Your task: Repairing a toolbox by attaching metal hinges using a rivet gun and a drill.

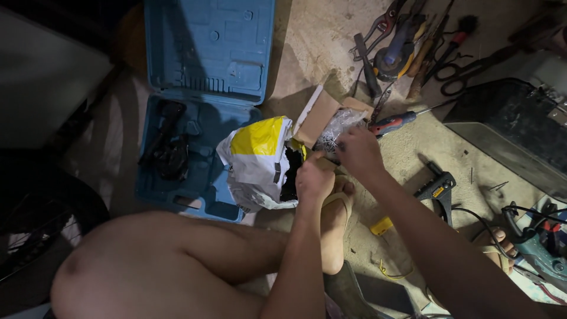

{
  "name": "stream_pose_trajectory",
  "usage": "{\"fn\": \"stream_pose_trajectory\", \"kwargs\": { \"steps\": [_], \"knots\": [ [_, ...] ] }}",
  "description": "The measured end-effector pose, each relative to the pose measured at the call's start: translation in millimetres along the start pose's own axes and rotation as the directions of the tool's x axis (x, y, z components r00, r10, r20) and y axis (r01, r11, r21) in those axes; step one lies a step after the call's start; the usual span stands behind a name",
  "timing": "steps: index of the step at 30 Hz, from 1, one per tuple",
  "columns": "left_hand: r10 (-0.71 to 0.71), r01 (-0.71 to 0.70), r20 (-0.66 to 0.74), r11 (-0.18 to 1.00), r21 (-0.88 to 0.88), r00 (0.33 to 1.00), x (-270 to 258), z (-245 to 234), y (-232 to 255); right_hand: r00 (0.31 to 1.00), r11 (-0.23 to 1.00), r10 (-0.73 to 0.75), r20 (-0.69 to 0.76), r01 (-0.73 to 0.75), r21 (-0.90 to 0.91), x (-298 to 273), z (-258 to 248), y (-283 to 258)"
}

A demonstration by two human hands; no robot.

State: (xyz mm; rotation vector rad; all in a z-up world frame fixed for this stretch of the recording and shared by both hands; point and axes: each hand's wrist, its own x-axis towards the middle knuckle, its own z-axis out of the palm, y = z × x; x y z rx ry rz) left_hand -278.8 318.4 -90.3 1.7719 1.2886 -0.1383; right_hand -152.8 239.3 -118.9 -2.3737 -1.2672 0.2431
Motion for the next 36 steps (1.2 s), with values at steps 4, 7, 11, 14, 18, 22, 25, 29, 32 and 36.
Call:
{"fn": "stream_pose_trajectory", "kwargs": {
  "steps": [4, 7, 11, 14, 18, 22, 25, 29, 32, 36],
  "knots": [
    [0.024, -0.024, -0.004, 1.000, -0.011, 1.000, -0.3, -0.2, -1.8, 0.998, 0.998, 0.050, 0.045, -0.048, -0.043, 0.2, 1.4, 1.5],
    [0.044, -0.044, -0.006, 0.999, -0.010, 0.999, 2.1, 1.2, -5.2, 0.991, 0.995, 0.070, 0.115, -0.061, -0.085, -1.2, 0.7, 4.5],
    [0.043, -0.043, -0.029, 0.999, 0.018, 0.999, -0.5, 2.3, -2.7, 0.990, 0.969, 0.138, 0.009, -0.137, 0.203, -15.1, -12.6, 14.5],
    [0.067, -0.067, -0.080, 0.998, -0.006, 0.995, -5.2, -5.1, 14.2, 0.991, 0.930, 0.092, -0.094, -0.052, 0.365, -23.4, -35.7, 14.8],
    [0.337, -0.374, -0.217, 0.913, -0.161, 0.916, -9.9, -18.3, 36.7, 0.991, 0.895, -0.032, -0.128, 0.086, 0.438, -27.4, -72.3, 9.2],
    [0.545, -0.590, -0.254, 0.792, -0.156, 0.799, -26.5, -32.0, 67.5, 0.995, 0.938, 0.088, -0.051, -0.066, 0.339, -22.0, -113.8, -1.8],
    [0.542, -0.566, -0.167, 0.805, -0.180, 0.824, -43.5, -34.8, 90.5, 0.989, 0.854, 0.140, -0.051, -0.095, 0.511, -27.1, -135.1, 2.4],
    [0.592, -0.601, -0.123, 0.749, -0.279, 0.796, -53.3, -9.9, 107.7, 0.958, 0.574, 0.279, -0.069, -0.108, 0.812, -46.7, -143.2, 36.2],
    [0.596, -0.531, -0.011, 0.707, -0.467, 0.803, -45.4, 33.9, 100.9, 0.805, 0.528, 0.593, -0.001, -0.387, 0.756, -88.7, -105.7, 93.6],
    [0.674, -0.366, 0.132, 0.542, -0.756, 0.727, -46.0, 89.6, 97.3, 0.572, 0.616, 0.787, -0.232, -0.751, 0.237, -198.3, -26.7, 167.0]
  ]
}}
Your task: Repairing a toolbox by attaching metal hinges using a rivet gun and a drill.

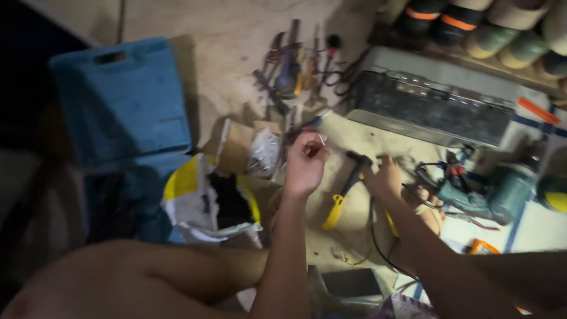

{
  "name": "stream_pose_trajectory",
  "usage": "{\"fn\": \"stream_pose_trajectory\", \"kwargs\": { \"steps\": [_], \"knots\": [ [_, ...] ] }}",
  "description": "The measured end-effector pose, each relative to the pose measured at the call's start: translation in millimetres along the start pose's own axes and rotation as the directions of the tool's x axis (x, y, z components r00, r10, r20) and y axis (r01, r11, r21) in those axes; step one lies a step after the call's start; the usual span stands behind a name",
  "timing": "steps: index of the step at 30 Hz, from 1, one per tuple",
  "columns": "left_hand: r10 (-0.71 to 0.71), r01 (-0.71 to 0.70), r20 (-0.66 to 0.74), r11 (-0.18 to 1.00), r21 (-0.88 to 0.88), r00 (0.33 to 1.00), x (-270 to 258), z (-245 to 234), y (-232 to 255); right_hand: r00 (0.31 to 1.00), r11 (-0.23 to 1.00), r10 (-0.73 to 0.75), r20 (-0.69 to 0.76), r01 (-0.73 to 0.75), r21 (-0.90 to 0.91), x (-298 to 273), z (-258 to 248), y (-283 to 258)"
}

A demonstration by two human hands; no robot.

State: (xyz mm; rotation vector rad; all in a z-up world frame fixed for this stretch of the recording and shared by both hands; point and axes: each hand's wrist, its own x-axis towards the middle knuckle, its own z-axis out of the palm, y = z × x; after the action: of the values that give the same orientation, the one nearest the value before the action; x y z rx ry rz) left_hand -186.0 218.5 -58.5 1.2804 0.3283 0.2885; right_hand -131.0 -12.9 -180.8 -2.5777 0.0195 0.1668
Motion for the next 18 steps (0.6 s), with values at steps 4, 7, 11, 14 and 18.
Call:
{"fn": "stream_pose_trajectory", "kwargs": {
  "steps": [4, 7, 11, 14, 18],
  "knots": [
    [-0.018, 0.020, 0.071, 1.000, -0.019, 0.997, -4.2, 25.4, -27.0, 0.983, 0.978, 0.171, 0.066, -0.161, -0.131, -37.1, -5.0, 22.7],
    [-0.097, 0.096, 0.084, 0.995, 0.017, 0.992, -4.6, 37.8, -23.8, 0.983, 0.982, 0.166, 0.080, -0.157, -0.105, -36.6, 11.4, 29.7],
    [-0.282, 0.273, 0.010, 0.936, 0.224, 0.959, 1.7, 48.3, -4.3, 0.981, 0.985, 0.090, 0.170, -0.062, -0.160, -21.6, 43.8, 54.2],
    [-0.338, 0.325, -0.025, 0.879, 0.350, 0.941, 9.5, 48.1, -5.0, 0.969, 0.991, 0.134, 0.208, -0.133, -0.020, -15.2, 25.8, 42.4],
    [-0.332, 0.323, -0.046, 0.862, 0.391, 0.942, 22.7, 44.4, 3.8, 0.944, 0.987, 0.070, 0.324, -0.112, 0.113, -7.1, -0.4, 28.4]
  ]
}}
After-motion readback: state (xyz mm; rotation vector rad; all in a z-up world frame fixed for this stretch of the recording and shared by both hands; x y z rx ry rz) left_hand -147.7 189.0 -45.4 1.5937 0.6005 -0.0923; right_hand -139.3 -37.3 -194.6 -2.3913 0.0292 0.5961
